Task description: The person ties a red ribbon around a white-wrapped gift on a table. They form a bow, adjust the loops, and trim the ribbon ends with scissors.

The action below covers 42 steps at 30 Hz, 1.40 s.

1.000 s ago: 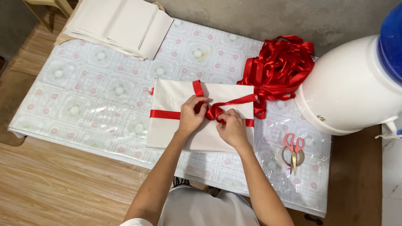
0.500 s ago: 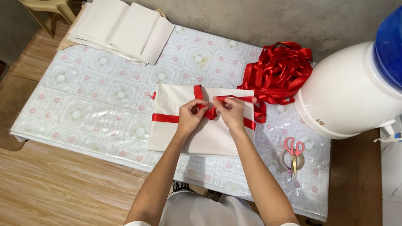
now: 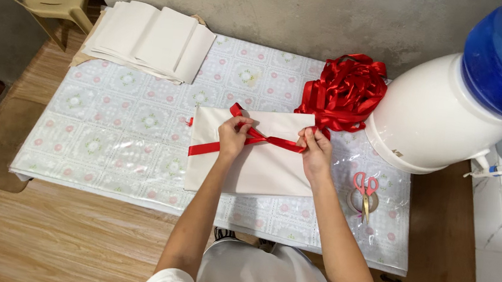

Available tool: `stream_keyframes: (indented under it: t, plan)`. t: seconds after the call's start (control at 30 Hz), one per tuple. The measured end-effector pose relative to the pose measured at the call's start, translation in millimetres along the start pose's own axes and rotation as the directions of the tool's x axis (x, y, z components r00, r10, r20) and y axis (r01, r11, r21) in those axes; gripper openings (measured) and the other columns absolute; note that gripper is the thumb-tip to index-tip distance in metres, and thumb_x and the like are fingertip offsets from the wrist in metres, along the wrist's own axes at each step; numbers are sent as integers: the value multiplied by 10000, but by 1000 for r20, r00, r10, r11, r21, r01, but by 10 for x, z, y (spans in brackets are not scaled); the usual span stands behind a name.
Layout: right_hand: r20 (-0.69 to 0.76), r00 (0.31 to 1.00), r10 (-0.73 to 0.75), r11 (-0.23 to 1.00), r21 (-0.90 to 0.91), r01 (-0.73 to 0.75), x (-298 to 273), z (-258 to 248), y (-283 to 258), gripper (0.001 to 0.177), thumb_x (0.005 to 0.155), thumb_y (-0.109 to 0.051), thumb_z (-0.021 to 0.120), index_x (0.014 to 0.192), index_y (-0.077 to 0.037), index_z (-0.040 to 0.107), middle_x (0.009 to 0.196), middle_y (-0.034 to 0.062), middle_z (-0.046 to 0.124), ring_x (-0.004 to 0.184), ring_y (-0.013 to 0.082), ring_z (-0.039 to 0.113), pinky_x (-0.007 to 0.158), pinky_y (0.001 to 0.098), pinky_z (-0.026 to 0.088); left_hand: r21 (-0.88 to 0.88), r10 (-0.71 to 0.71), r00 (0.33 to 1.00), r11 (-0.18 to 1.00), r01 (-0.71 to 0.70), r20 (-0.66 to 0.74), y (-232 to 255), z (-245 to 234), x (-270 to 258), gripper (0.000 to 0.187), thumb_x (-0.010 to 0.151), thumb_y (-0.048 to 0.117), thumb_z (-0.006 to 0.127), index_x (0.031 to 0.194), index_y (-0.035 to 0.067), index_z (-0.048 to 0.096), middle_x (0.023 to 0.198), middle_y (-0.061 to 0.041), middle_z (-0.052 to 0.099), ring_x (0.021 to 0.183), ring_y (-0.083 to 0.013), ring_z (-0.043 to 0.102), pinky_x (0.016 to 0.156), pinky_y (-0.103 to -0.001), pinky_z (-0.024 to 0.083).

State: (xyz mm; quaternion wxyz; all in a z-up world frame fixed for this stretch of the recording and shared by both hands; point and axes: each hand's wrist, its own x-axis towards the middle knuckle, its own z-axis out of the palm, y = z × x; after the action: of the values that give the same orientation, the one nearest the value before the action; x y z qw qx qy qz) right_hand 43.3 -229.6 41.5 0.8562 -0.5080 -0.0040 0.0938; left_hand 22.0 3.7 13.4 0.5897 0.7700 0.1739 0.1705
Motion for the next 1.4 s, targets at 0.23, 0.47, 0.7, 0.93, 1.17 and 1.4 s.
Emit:
stream_keyframes:
  t: [0.23,0.47,0.7,0.93,1.17,1.4]
  plan:
    - [348,844,408,893,-346,-289,-197,-238,214,216,994,-202,664,887,-18,697,675,0,580,596,98,495,532,260,414,125,98,995,987,-101,27,105,1,107,169,861,-57,681,942,37,796,885,-132,775,707,-218,710,684,-330,565]
    - [498,711,497,820,-539,-196,-329,-36,52,231,1018,-217,661,913,-19,719,651,4,602,576,96,557,532,250,447,147,213,977,967,-210,-7,129,17,42,154,870,-48,698,950,46,791,909,-147,754,764,-245,723,712,-352,576]
    - [422,679,601,707,-677,-205,-599,186,155,177,940,-219,714,994,-51,734,912,60,790,807,125,748,677,267,552,315,207,976,932,-177,-64,49,-92,83,118,853,44,756,928,94,832,916,-136,783,787,-277,729,725,-365,563]
    - [431,649,627,683,-705,-191,-619,108,138,194,940,-259,723,990,-71,729,950,41,794,881,129,754,719,274,561,-54,87,994,995,-83,64,192,-17,63,219,908,116,679,1093,1,682,1031,-142,710,964,-258,746,857,-367,588]
    - [434,678,593,716,-669,-198,-620,17,199,189,939,-246,740,975,-62,721,940,46,789,832,115,736,712,268,571,216,141,860,937,-276,491,539,-273,-312,907,641,147,928,1383,52,415,1351,-163,482,1258,-347,533,1042,-415,479]
    - [500,614,610,724,-666,-178,-575,-137,49,186,909,-218,770,977,-47,743,934,63,791,717,156,727,616,273,540,104,286,875,931,-351,390,251,-186,-291,838,675,85,940,1359,50,457,1332,-167,521,1283,-376,524,1068,-437,455]
